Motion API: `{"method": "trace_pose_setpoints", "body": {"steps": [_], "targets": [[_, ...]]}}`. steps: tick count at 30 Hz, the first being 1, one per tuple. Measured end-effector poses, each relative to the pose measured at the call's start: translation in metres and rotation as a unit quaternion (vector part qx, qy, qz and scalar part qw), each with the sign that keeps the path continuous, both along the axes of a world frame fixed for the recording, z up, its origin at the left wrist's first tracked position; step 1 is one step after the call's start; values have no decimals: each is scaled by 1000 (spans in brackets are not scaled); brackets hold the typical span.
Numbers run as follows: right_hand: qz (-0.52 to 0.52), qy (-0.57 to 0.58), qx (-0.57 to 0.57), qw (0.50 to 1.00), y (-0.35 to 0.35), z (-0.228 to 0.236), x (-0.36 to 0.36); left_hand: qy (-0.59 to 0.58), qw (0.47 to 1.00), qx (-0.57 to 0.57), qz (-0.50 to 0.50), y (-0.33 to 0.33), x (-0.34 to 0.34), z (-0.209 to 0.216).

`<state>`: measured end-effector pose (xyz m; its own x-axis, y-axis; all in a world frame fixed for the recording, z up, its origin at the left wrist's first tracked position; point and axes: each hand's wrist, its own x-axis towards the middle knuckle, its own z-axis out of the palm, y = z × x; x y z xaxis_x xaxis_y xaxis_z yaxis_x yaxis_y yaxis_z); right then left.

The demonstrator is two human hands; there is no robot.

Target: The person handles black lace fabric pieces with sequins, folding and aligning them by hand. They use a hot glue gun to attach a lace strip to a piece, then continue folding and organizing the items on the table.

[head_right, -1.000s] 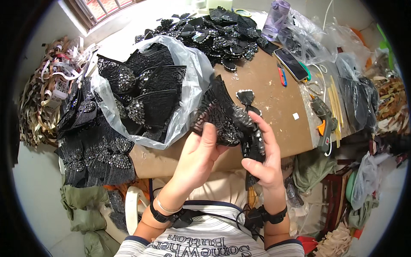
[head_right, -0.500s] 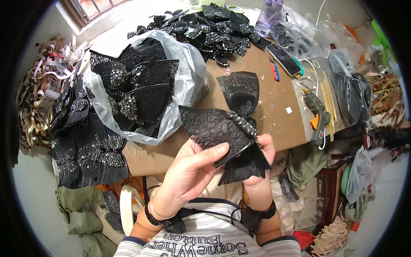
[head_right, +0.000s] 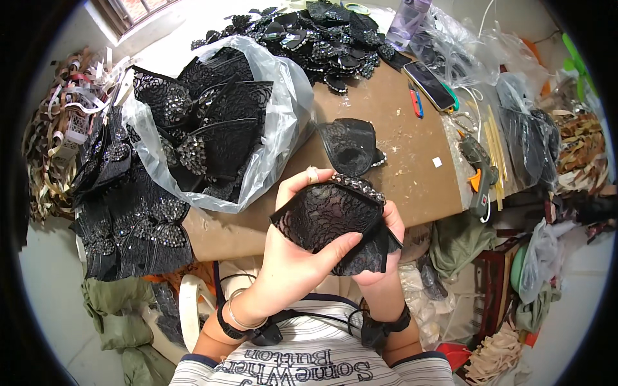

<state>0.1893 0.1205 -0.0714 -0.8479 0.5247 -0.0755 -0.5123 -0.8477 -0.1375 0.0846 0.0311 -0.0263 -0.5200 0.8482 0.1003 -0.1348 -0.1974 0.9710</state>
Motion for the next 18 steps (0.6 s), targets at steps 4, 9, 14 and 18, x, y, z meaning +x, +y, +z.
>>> {"method": "trace_pose_setpoints", "body": {"steps": [4, 9, 14, 18], "targets": [[2, -32, -10, 999, -1, 5, 0, 18, 999, -29, 10, -1, 2, 0], [-36, -113, 13, 993, -1, 17, -3, -46, 999, -24, -17, -3, 1, -8], [-115, -249, 136, 952, -5, 44, -1, -119, 980, 123, -103, -11, 1, -22], [-105, -272, 109, 950, -6, 39, 4, 73, 991, 30, -105, -10, 3, -18]]}}
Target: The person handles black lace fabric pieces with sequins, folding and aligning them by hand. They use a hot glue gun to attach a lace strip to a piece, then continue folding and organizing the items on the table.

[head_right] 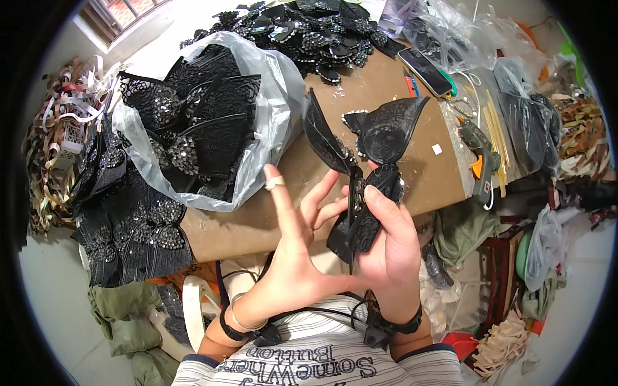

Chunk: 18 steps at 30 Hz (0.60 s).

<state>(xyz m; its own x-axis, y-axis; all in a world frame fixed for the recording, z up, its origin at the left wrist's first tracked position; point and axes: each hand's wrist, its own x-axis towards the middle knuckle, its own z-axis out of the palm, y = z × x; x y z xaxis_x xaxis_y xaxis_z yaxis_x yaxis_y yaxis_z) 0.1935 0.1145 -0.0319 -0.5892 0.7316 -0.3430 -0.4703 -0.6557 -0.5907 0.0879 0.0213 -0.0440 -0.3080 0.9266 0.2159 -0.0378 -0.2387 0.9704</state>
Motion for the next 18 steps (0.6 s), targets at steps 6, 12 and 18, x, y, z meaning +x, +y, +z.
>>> {"method": "trace_pose_setpoints", "body": {"steps": [6, 12, 18], "targets": [[55, 79, -52, 994, 17, -6, 13, 63, 998, 12, 13, -2, -14, 4], [136, 125, -173, 967, 26, -10, 17, -130, 990, -35, 52, 7, -9, 3], [174, 182, -211, 945, 30, -29, 24, 1, 994, -55, 96, 12, -12, 4]]}}
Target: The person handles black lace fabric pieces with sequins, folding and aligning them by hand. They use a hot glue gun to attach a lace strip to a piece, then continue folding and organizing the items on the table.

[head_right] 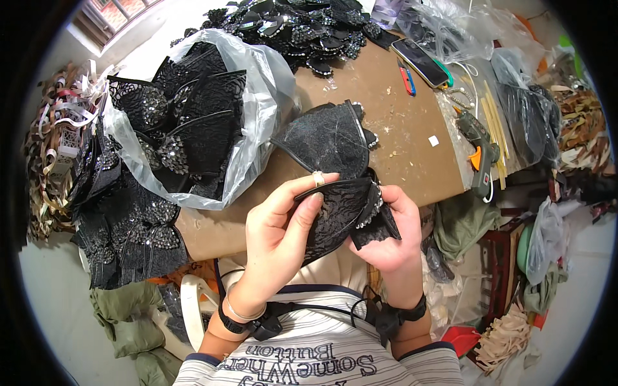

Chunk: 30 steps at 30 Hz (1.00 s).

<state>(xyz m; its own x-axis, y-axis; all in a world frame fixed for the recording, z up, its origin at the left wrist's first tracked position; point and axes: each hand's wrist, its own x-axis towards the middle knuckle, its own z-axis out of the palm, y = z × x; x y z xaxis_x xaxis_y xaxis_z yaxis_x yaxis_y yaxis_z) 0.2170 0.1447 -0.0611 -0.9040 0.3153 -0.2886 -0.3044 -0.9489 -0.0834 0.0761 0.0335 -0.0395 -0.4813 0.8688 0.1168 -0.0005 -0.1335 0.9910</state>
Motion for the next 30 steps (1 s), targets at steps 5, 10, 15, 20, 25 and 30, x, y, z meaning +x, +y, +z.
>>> {"method": "trace_pose_setpoints", "body": {"steps": [5, 10, 15, 20, 25, 30], "targets": [[16, 13, 6, 1000, 1, -4, 2, 83, 996, 28, 13, 3, -6, -3], [-77, -125, 147, 978, 12, -4, 14, -74, 994, 37, 70, 7, -1, -16], [-206, -310, 526, 764, 31, 5, 31, 41, 985, -65, 155, 9, -14, -57], [-219, -367, 698, 574, 7, 11, 19, 403, 894, -144, 133, -3, -8, -21], [-151, -294, 861, 388, -5, 16, 16, -98, 995, 1, -19, 3, -5, 19], [-116, -176, 626, 751, -16, 6, 16, -477, 870, -38, -119, 7, -6, 18]]}}
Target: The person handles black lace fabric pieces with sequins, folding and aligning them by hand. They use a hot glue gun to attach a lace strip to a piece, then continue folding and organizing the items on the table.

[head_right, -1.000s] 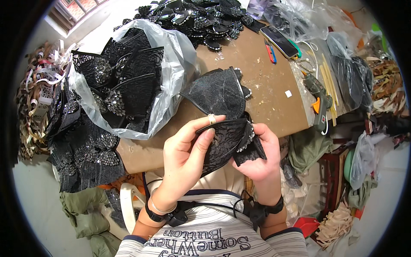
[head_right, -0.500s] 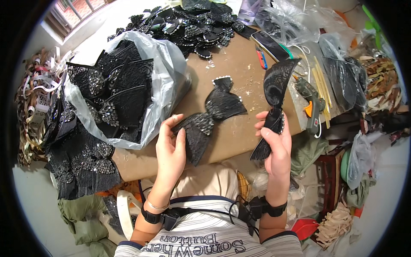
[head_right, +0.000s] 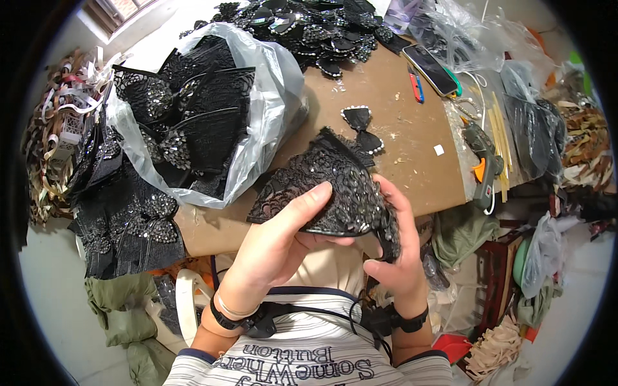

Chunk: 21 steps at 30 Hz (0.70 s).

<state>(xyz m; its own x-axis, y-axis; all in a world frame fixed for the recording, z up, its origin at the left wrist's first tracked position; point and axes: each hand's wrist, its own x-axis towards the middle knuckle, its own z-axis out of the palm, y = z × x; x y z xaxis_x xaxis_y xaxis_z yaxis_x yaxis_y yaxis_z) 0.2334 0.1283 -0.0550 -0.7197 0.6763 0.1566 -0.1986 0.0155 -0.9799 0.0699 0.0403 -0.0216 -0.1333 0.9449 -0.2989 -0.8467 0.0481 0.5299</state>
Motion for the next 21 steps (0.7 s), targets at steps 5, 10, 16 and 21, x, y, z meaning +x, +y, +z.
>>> {"method": "trace_pose_setpoints", "body": {"steps": [5, 10, 16, 21], "targets": [[88, 136, -346, 924, 1, -7, -6, -97, 994, -22, 42, 6, 12, 0], [164, 239, -468, 835, 3, -18, -7, 51, 995, -83, 3, 8, 14, -1], [159, 243, -499, 817, -6, -9, -22, 142, 981, 17, 128, 9, 23, -10], [128, 252, -519, 807, -7, -18, -15, 186, 976, 23, 108, 3, 19, -11]]}}
